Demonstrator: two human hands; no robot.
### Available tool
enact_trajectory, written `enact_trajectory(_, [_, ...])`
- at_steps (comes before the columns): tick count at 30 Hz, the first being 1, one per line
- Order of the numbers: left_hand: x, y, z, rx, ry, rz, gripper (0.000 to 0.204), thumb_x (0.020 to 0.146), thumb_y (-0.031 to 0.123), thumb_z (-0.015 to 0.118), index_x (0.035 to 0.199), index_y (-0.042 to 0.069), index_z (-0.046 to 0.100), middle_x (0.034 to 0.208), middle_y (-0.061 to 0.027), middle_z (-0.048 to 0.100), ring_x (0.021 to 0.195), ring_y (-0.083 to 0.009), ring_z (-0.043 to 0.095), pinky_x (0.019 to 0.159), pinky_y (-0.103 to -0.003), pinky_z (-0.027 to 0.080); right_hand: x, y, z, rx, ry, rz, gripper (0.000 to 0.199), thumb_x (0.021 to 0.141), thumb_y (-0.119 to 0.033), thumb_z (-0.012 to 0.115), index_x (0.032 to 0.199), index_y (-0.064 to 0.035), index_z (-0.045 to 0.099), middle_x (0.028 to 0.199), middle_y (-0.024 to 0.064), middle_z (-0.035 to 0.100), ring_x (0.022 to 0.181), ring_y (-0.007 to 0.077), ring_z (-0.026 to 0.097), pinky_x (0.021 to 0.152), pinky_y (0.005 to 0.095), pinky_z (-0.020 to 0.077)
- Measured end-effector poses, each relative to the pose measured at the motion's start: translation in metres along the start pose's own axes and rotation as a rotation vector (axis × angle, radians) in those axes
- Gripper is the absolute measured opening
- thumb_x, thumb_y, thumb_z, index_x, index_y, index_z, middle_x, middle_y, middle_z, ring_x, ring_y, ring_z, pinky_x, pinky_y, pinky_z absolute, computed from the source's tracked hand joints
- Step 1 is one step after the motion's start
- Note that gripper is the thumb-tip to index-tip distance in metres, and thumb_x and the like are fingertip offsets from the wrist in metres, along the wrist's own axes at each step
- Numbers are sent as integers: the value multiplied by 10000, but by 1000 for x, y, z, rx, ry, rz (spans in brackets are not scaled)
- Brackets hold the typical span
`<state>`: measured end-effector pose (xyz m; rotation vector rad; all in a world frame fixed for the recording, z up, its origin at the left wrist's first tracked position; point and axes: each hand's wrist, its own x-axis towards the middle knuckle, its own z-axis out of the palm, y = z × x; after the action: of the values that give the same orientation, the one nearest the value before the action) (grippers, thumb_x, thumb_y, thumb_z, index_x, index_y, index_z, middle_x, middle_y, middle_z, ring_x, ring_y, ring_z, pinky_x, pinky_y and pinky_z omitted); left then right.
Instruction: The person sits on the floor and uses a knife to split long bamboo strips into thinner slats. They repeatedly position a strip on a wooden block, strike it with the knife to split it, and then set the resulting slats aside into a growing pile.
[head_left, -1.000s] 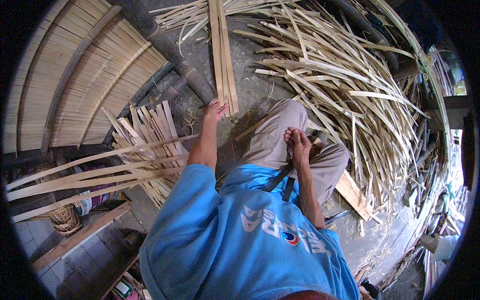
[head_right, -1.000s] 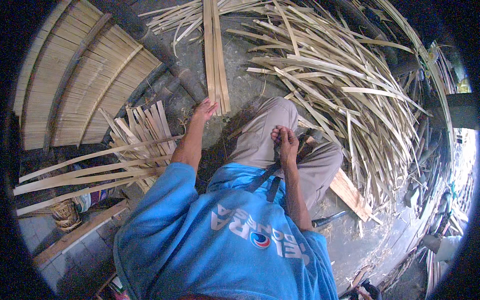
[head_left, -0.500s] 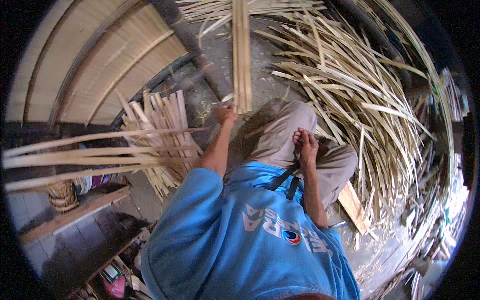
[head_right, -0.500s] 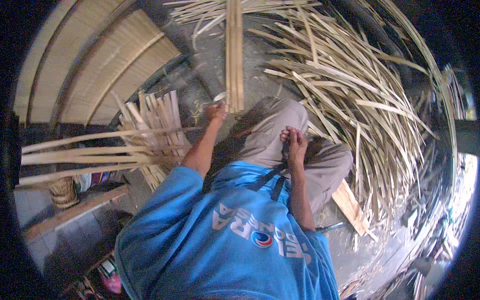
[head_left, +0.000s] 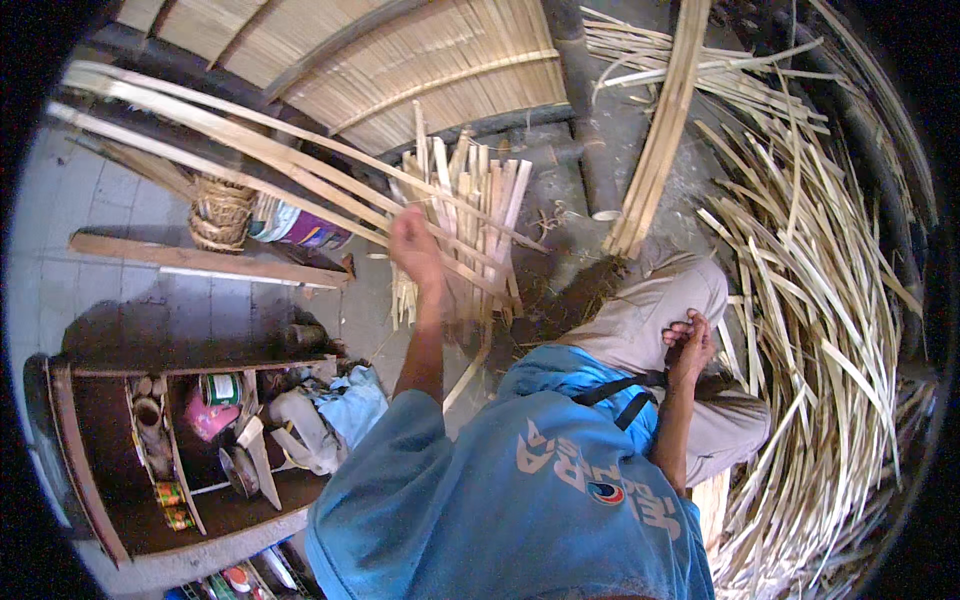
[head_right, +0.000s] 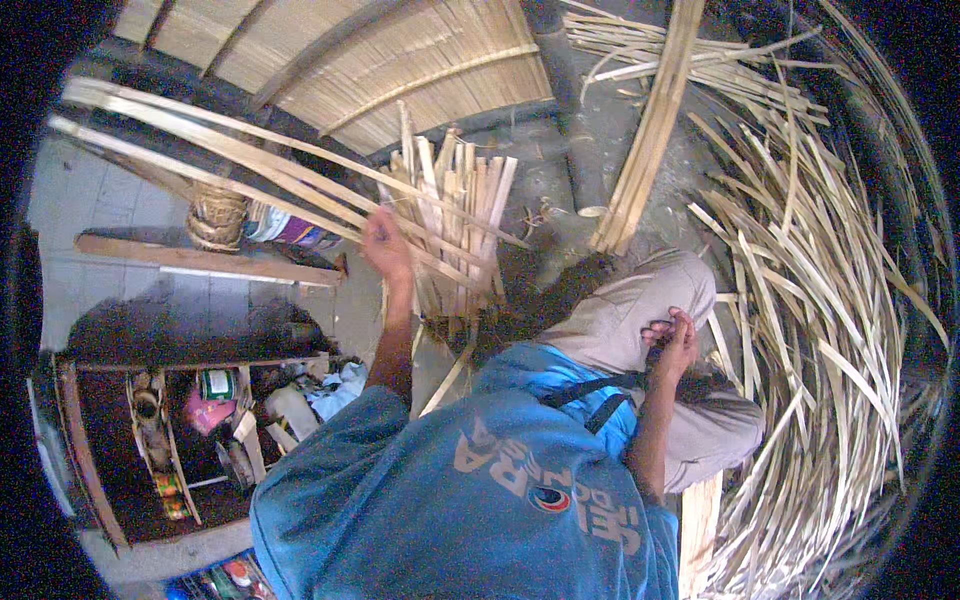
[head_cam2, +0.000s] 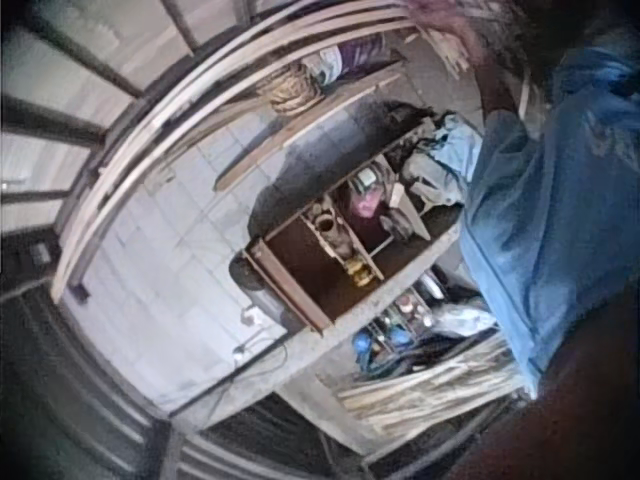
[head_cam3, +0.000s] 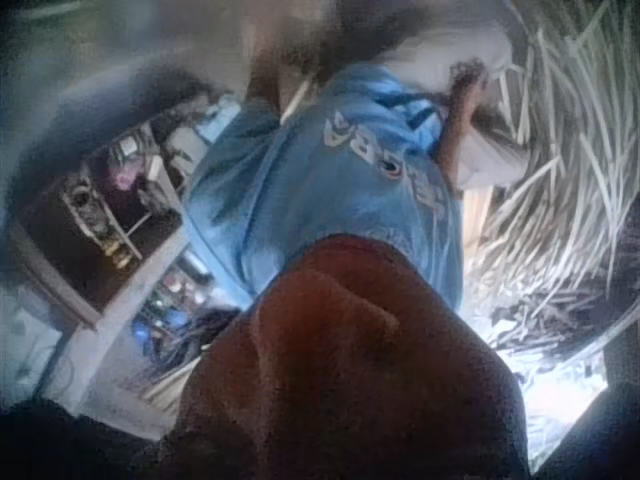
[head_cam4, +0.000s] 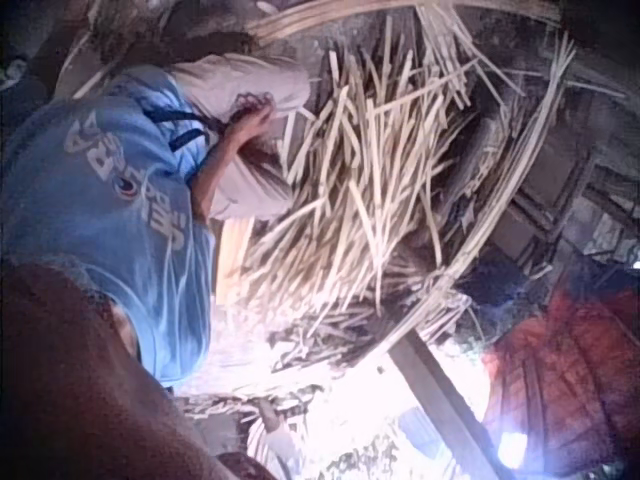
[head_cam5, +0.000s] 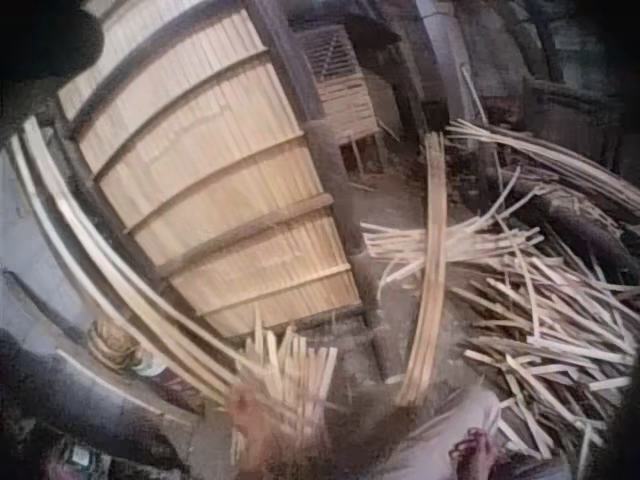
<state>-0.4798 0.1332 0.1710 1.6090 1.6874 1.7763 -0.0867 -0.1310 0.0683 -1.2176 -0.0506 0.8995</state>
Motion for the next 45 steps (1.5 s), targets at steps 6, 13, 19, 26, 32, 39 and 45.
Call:
enact_trajectory(6, [128, 70, -45, 170, 402, 240, 316, 953, 208, 647, 1155, -35, 647, 1007, -155, 664, 836, -235, 619, 746, -358, 502, -6, -6, 2, -90, -8, -10, 321, 998, -363, 555, 1087, -63, 625, 669, 84, 644, 470, 178, 614, 453, 287, 501])
enact_trajectory(13, [260, -14, -50, 96, 394, 108, 416, 932, 289, 665, 1163, -43, 568, 1045, -185, 636, 922, -316, 588, 873, -410, 475, -9, -3, -1, -24, -47, -52, 303, 1022, -337, 529, 1087, -50, 602, 672, 97, 641, 493, 210, 635, 444, 314, 514])
enact_trajectory(19, [189, 85, -2, -343, 506, 106, 260, 1036, 298, 537, 941, 56, 520, 703, -55, 549, 514, -116, 440, 392, -249, 355, -3, -4, -15, 60, -33, 2, 309, 1032, -336, 523, 1090, -42, 599, 752, 131, 678, 571, 233, 685, 494, 331, 561])
enact_trajectory(26, [117, 254, 55, -601, 390, 170, 259, 1025, 306, 576, 975, 58, 521, 688, -20, 497, 525, -82, 397, 400, -211, 287, -17, -1, -32, -46, 57, -46, 343, 1039, -325, 516, 1061, -3, 631, 788, 116, 686, 608, 199, 675, 546, 306, 564])
enact_trajectory(32, [26, 356, 112, -839, -15, 212, 205, 1026, 232, 574, 1065, 31, 566, 741, -68, 567, 558, -89, 452, 432, -195, 332, -30, -6, -51, 74, 192, -134, 256, 1030, -227, 525, 1019, 11, 619, 780, 90, 645, 613, 166, 621, 546, 303, 531])
enact_trajectory(39, [-143, 364, 153, -617, -740, 625, 234, 999, 172, 603, 1094, -41, 631, 871, -128, 639, 753, -234, 595, 680, -356, 499, -83, -123, -77, -139, 469, -543, 392, 1043, -337, 485, 908, -5, 644, 744, 50, 650, 658, 110, 610, 593, 275, 500])
enact_trajectory(45, [-255, 330, 143, -685, -1375, 745, 300, 968, 180, 641, 1206, -2, 667, 987, -156, 646, 883, -287, 631, 773, -408, 506, -146, -173, -134, 378, 678, -745, 667, 996, -634, 381, 1218, -43, 597, 1120, 96, 664, 1009, 196, 641, 904, 375, 522])
